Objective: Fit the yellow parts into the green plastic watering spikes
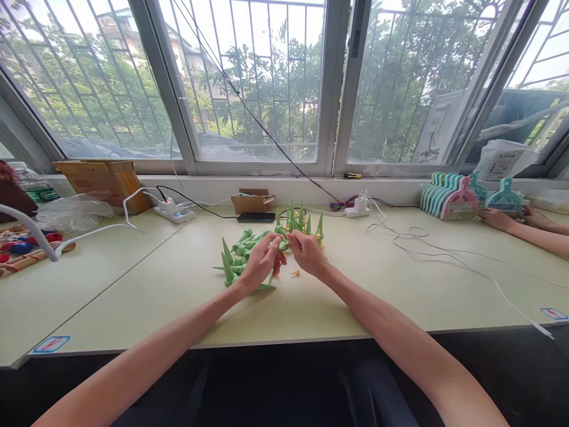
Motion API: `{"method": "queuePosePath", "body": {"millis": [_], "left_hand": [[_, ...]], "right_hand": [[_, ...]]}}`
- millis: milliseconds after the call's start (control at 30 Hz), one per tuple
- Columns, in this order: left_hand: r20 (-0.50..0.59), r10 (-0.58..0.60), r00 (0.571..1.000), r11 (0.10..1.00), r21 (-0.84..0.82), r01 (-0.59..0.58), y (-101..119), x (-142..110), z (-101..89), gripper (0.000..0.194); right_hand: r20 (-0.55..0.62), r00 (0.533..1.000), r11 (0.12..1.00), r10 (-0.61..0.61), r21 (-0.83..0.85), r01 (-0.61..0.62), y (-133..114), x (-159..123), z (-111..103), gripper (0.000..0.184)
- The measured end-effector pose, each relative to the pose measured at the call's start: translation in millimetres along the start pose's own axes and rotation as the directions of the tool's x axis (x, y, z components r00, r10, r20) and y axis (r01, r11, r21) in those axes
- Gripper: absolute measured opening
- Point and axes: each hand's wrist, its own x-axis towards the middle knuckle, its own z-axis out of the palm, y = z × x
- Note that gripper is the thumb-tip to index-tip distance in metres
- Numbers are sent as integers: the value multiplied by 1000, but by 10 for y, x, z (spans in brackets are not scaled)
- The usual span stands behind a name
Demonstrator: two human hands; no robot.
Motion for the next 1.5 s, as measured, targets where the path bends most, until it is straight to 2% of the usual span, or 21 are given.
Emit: {"method": "queuePosePath", "body": {"millis": [1500], "left_hand": [[10,6,1000,1000,30,-6,16,-1,-20,40]], "right_hand": [[7,1000,1000,-6,19,6,38,2,8,40]]}}
